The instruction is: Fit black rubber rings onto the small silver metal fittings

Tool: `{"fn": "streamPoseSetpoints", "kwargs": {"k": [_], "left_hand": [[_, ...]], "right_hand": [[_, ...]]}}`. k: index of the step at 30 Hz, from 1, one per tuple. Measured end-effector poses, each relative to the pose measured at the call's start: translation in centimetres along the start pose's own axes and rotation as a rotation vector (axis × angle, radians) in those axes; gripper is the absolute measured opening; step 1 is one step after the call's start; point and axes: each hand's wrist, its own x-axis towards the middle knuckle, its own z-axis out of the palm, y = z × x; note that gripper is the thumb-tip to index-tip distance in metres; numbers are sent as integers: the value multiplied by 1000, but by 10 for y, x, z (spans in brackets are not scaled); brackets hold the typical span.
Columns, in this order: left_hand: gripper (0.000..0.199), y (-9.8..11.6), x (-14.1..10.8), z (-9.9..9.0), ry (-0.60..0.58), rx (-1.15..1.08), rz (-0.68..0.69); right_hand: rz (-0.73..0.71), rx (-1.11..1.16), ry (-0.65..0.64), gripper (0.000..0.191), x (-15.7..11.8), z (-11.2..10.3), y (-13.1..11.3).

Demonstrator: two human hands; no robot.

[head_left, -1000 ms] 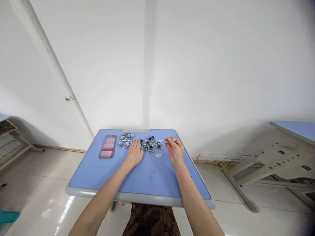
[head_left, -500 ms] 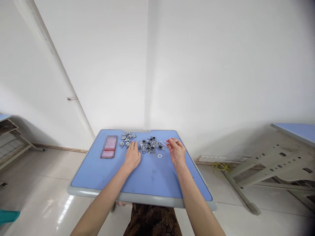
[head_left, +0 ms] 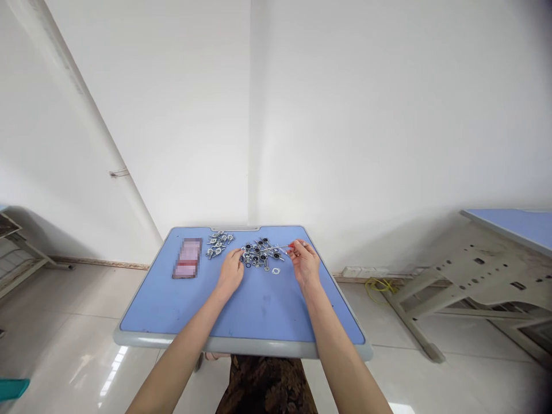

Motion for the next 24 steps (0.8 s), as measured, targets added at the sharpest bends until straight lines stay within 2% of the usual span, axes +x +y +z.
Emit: {"fn": "streamPoseSetpoints", "kwargs": {"k": [5,10,14,19,24], "left_hand": [[30,-5,6,-10,74,-38,4],[28,-4,5,-12,102,-73,22],[28,-5,7,-11,112,-84,6],[28,-8,9,-8,112,-95,-25],[28,-7,9,-5,110,-121,-33]], "right_hand": [[-18,-232,-56,31,-1,-2,1],[-46,-670,-202,18,-11,-1,8],[-132,-1001,-291,9,-20,2,11],[-240,-1294,-364,17,-26,12,11],[-298,-1474,-453,27,-29,23,15]]}}
